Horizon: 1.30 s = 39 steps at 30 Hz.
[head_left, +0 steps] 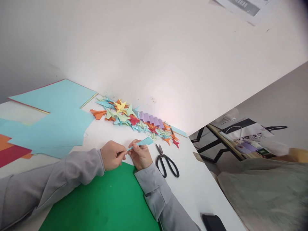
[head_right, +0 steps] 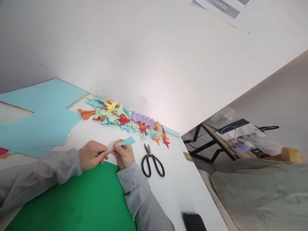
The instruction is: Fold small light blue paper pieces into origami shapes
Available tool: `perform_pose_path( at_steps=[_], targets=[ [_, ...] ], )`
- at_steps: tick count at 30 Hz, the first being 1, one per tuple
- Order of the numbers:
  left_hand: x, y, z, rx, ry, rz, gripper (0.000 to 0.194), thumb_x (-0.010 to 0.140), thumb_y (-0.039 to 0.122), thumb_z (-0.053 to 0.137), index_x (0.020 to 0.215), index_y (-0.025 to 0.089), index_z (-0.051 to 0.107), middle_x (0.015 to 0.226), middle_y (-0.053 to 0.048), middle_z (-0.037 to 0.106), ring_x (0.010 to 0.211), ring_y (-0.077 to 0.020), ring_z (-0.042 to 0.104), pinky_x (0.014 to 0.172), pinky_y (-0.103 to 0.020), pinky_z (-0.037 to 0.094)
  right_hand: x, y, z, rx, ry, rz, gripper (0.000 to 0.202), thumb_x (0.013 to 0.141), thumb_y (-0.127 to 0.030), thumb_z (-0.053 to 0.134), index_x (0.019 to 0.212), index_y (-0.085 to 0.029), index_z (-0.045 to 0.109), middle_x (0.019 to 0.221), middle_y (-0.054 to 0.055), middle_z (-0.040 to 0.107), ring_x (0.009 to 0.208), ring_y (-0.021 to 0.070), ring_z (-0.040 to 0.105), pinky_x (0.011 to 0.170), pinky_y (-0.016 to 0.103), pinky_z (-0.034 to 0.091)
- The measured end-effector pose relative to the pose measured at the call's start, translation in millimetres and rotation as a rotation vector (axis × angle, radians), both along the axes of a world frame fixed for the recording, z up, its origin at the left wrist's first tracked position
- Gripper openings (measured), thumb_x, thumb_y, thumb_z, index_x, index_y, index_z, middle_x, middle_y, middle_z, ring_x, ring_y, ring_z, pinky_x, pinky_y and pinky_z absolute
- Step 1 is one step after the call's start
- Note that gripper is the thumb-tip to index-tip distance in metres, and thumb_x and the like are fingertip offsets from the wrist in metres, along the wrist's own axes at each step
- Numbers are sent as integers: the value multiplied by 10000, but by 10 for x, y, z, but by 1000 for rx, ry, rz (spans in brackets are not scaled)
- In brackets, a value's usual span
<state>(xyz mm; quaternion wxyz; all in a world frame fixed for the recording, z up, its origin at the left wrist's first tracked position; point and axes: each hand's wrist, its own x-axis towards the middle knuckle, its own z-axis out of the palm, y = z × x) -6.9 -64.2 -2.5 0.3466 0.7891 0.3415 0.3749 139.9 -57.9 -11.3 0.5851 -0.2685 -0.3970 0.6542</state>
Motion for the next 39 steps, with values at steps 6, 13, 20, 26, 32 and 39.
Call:
perform_pose_path(
  at_steps=[6, 13, 20, 26, 32, 39],
  targets=[
    [4, -10, 12, -36, -53, 55, 259, 778, 231, 442, 629, 134, 631, 422, 2, 576, 367, -82, 515, 411, -166, 400, 5, -2, 19, 9, 25, 4, 146, 595, -244, 750, 580, -171, 624, 613, -42, 493, 523, 58, 468, 460, 185, 390],
    [21, -23, 21, 69, -112, 120, 154, 718, 201, 509, 645, 133, 625, 468, 9, 575, 384, -72, 480, 389, -162, 370, 3, 11, 13, 34, 41, 21, 142, 601, -252, 747, 580, -181, 626, 627, -43, 496, 528, 58, 472, 469, 188, 399],
    [-16, -7, 25, 342, -138, 149, 124, 738, 146, 494, 721, 150, 617, 561, 9, 608, 465, -69, 515, 500, -169, 419, 4, 24, 15, 26, 40, 20, 147, 601, -249, 747, 580, -180, 620, 628, -45, 488, 532, 59, 468, 472, 194, 394],
    [-16, -1, -12, 338, -12, 126, 191, 806, 187, 416, 732, 158, 590, 598, 1, 610, 484, -80, 527, 505, -185, 400, 4, 23, 28, -4, 26, -5, 160, 585, -253, 756, 571, -178, 615, 630, -46, 480, 530, 57, 452, 469, 194, 384],
    [-29, -8, 8, 306, 113, 107, 188, 802, 152, 383, 671, 170, 517, 555, 14, 557, 482, -91, 502, 515, -201, 378, -7, 11, 29, -15, -12, -25, 175, 570, -263, 763, 575, -176, 611, 600, -49, 472, 496, 54, 438, 463, 203, 369],
    [-31, -12, 28, 215, 34, 84, 165, 795, 195, 421, 677, 158, 531, 563, 8, 565, 501, -91, 513, 525, -199, 393, -11, 11, 28, 13, -16, -15, 195, 583, -248, 752, 550, -162, 580, 552, -63, 474, 423, 37, 414, 455, 207, 354]
  ],
)
